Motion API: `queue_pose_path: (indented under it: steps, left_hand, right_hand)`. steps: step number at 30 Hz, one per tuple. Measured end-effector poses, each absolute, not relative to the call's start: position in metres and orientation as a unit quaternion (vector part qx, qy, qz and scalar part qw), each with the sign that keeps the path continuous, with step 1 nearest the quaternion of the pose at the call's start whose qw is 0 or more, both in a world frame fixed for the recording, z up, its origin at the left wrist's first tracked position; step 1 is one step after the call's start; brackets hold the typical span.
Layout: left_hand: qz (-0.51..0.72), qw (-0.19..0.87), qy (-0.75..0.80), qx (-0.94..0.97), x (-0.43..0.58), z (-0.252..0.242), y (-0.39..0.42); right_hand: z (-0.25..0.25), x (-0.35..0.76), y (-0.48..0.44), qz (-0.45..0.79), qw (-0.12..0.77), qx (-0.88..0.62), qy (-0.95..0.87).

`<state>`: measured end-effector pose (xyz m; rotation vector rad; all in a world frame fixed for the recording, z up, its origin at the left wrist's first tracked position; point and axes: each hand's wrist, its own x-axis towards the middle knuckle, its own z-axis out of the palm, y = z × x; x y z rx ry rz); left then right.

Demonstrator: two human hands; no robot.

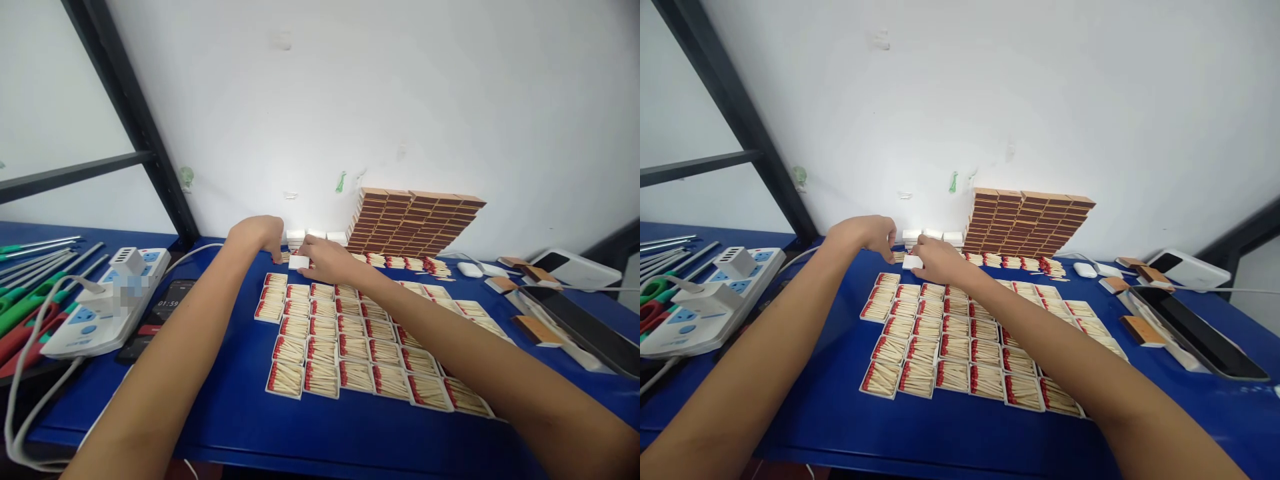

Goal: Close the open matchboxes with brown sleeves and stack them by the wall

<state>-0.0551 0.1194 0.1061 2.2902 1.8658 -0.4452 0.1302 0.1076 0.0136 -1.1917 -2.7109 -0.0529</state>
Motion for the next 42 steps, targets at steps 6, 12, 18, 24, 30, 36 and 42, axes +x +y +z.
queue_pose_path:
  steps: [6, 12, 18, 24, 30, 36, 42]
  left_hand:
    - [-0.154, 0.080, 0.578, 0.797, -0.042, 0.080, 0.131]
    - [-0.131, 0.101, 0.551, 0.818, -0.042, 0.065, 0.140]
    - [-0.123, 0.112, 0.553, 0.817, -0.041, 0.067, 0.137]
    - [-0.107, 0.108, 0.549, 0.822, -0.038, 0.067, 0.134]
    - [-0.109, 0.099, 0.553, 0.820, -0.038, 0.066, 0.135]
    - [-0.114, 0.088, 0.552, 0.821, -0.037, 0.068, 0.133]
    - [-0.115, 0.106, 0.550, 0.820, -0.036, 0.071, 0.130]
  right_hand:
    - [0.015, 0.136, 0.113, -0.006, 0.099, -0.406, -0.908]
    - [0.021, 0.142, 0.115, 0.020, 0.127, -0.419, -0.899]
    - [0.032, 0.153, 0.120, 0.017, 0.158, -0.437, -0.885]
    - [0.045, 0.169, 0.126, 0.025, 0.200, -0.454, -0.868]
    - [0.056, 0.178, 0.128, 0.031, 0.223, -0.457, -0.860]
    - [0.055, 0.174, 0.129, 0.034, 0.246, -0.469, -0.848]
    - [0.054, 0.171, 0.132, -0.033, 0.241, -0.472, -0.847]
